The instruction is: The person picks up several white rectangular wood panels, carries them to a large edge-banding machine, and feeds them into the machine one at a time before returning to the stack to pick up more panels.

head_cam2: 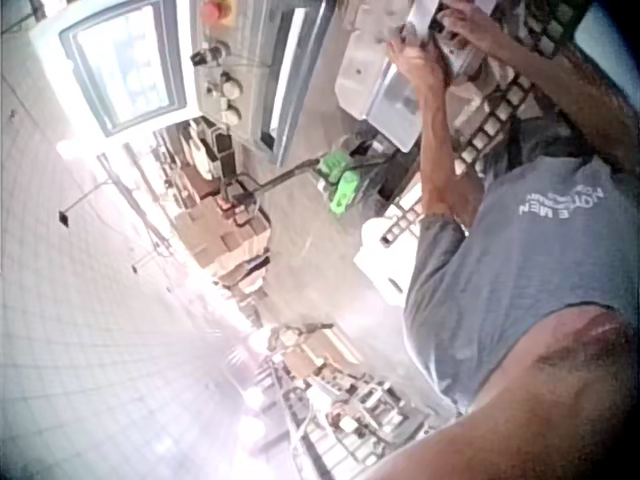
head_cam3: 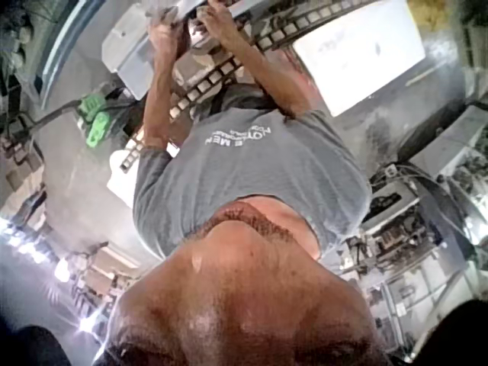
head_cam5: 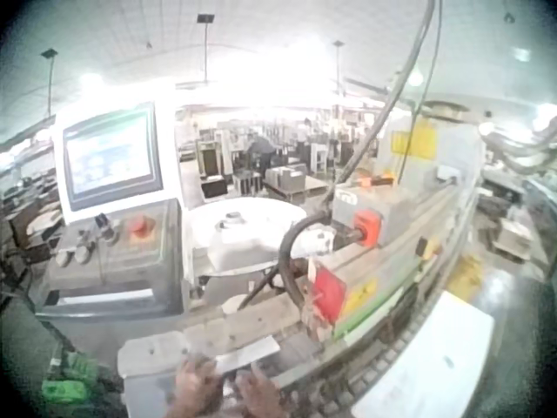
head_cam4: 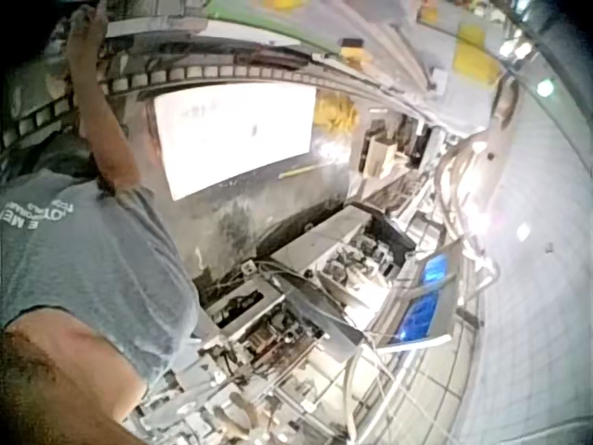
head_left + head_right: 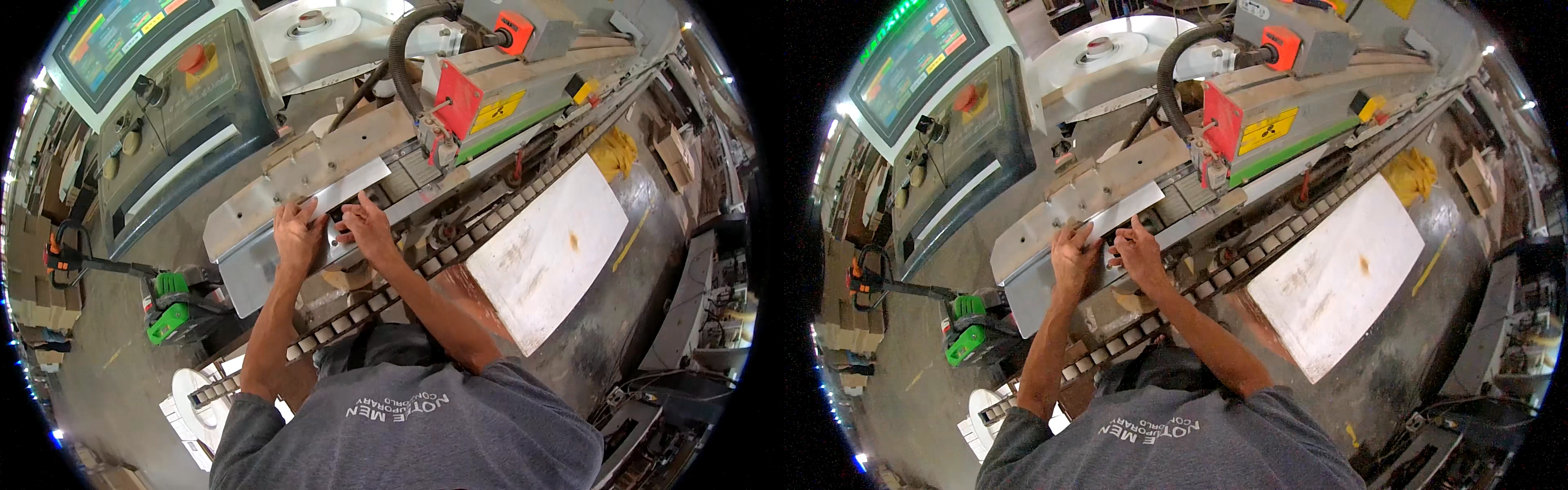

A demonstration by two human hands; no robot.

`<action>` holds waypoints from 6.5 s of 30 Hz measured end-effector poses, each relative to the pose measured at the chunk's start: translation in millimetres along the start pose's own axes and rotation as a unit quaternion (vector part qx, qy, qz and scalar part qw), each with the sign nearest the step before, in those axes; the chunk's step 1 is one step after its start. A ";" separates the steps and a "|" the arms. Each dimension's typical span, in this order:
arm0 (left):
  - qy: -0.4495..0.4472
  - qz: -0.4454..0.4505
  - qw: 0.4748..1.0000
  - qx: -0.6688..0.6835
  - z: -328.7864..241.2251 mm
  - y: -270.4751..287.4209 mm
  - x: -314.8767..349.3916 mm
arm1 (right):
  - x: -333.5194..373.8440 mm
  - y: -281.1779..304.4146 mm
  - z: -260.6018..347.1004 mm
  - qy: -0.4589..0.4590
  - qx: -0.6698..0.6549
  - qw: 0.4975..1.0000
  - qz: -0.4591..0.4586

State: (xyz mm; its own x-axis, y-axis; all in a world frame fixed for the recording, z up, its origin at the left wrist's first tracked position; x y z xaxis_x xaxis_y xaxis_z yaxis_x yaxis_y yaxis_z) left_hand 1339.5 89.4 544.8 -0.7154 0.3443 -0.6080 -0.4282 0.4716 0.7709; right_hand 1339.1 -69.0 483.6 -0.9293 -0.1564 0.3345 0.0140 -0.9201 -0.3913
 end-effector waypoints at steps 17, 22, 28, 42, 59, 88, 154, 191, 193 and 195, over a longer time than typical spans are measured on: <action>0.034 -0.025 0.996 0.084 13.3 3.0 9.4 | -2.6 -5.9 7.4 -0.011 0.037 0.999 0.000; 0.040 -0.022 0.995 0.087 10.8 1.8 7.4 | -5.9 -1.1 4.3 0.018 0.063 0.998 -0.012; 0.018 -0.031 0.995 0.090 1.9 -0.1 -3.4 | -11.2 8.2 6.5 0.010 0.058 0.998 -0.019; 0.016 -0.002 0.992 0.126 -36.3 -66.1 -60.5 | -35.4 82.9 50.1 0.072 0.083 0.990 -0.084; -0.023 -0.095 0.990 0.100 -115.1 -119.9 -128.2 | 151.9 145.4 45.3 -0.065 0.266 0.962 -0.009; 0.457 -0.211 0.864 0.006 -354.3 137.6 352.1 | 394.5 -153.3 132.3 0.425 0.120 0.650 0.619; 0.669 -0.655 0.286 0.202 -520.2 95.1 1181.6 | 776.4 41.5 -825.4 -0.509 0.328 0.682 0.410; 0.705 -0.632 0.235 0.219 -552.6 60.8 1225.6 | 731.2 48.4 -846.2 -0.474 0.395 0.677 0.401; 0.717 -0.623 0.233 0.209 -551.5 72.2 1215.1 | 722.1 48.4 -845.3 -0.420 0.476 0.646 0.423; 0.729 -0.614 0.230 0.195 -556.3 75.7 1216.4 | 714.5 35.4 -833.2 -0.402 0.574 0.571 0.427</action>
State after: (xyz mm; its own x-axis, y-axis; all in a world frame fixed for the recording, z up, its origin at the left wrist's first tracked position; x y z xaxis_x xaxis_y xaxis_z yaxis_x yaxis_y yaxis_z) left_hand 129.8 92.3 -30.8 0.2666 -0.7475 0.6085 -0.9235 -0.3789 -0.0608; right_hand 368.1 85.8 -5.5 0.0603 -0.4145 0.9080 0.9975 0.0583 -0.0396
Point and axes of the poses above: each hand's wrist, its own x-axis away from the middle knuckle, its own y-axis out of the back of the hand, z = x × y, the point moved 7 cm from there along -x, towards the middle knuckle, and after that the axes turned 14 degrees about -y, right-handed, at the moved point
